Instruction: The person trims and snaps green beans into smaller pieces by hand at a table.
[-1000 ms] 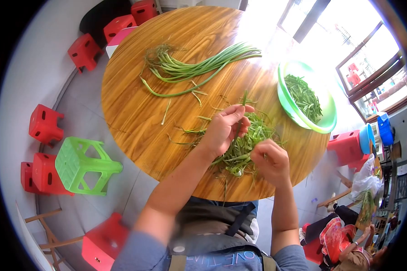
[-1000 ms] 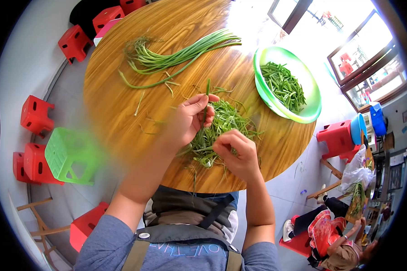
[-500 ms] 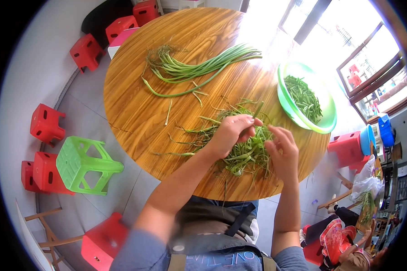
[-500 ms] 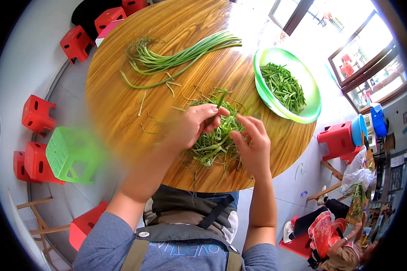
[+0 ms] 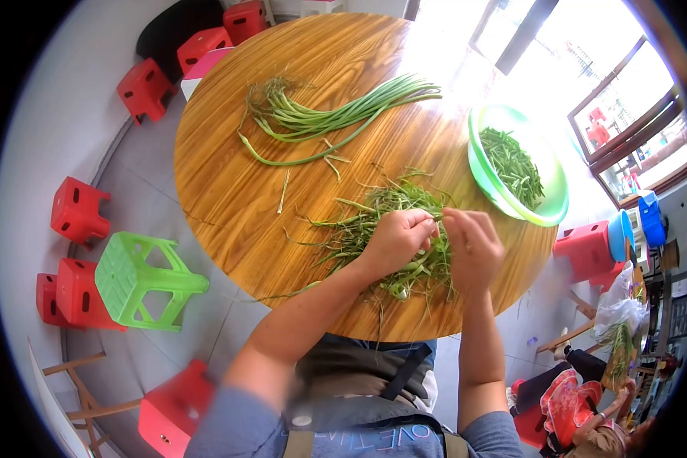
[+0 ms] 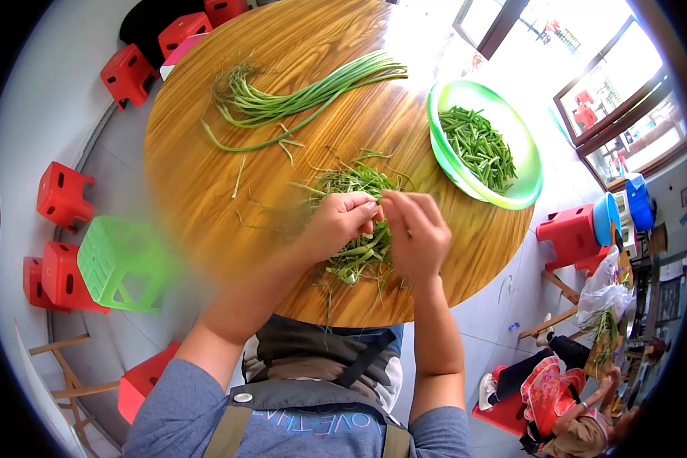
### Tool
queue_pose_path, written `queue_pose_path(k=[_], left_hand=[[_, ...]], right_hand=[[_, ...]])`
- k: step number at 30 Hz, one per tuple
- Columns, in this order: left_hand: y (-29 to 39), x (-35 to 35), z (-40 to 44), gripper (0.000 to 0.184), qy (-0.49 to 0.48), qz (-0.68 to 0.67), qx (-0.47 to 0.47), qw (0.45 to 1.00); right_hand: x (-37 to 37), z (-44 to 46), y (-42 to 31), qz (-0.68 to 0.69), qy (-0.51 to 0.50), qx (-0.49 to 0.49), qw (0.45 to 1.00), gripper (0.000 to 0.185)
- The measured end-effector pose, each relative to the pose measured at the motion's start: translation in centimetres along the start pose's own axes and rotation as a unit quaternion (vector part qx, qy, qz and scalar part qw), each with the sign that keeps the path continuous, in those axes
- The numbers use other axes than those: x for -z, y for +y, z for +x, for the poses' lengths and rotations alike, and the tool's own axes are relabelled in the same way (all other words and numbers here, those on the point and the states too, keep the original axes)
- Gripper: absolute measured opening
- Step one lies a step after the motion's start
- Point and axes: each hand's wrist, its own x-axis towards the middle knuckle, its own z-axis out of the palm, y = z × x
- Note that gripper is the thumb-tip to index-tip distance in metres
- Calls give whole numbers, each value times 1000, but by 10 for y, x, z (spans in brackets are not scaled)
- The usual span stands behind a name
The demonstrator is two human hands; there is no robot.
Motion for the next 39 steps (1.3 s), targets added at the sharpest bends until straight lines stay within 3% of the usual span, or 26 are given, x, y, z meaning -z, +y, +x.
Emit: queue_pose_path(k=[7,11,14,17,18,21,25,32,35,36,38,39], left_hand=[[-5,4,2,19,-5,-117,45,992],[-1,2,2,19,-77,-171,51,981],[-1,2,1,19,-115,-169,43,978],[10,4,-2,21,-126,-192,52,972],[15,7,-3,21,-118,-215,54,968],[26,15,-3,24,-86,-276,39,956],[29,17,-3,26,-79,-297,39,951],[19,17,3,24,-45,-250,35,967],[16,18,6,23,4,-255,31,966],[19,18,4,23,31,-256,33,966],[14,19,7,23,61,-283,29,957],[12,21,8,22,75,-295,25,952]], right_hand=[[-14,-20,3,-42,6,155,987,22],[-9,-21,5,-64,38,183,980,24],[-1,-17,7,-101,21,154,983,21],[4,-17,15,-6,17,35,999,16],[10,-14,14,-11,10,35,999,12],[28,-16,27,10,-121,-19,992,11],[42,-14,29,100,-139,-199,965,11],[48,44,48,49,189,-298,934,18],[45,33,26,-35,111,-276,954,22],[41,21,33,13,60,-262,963,23],[32,0,46,53,-110,-96,988,26],[32,-5,41,-51,-119,-19,991,26]])
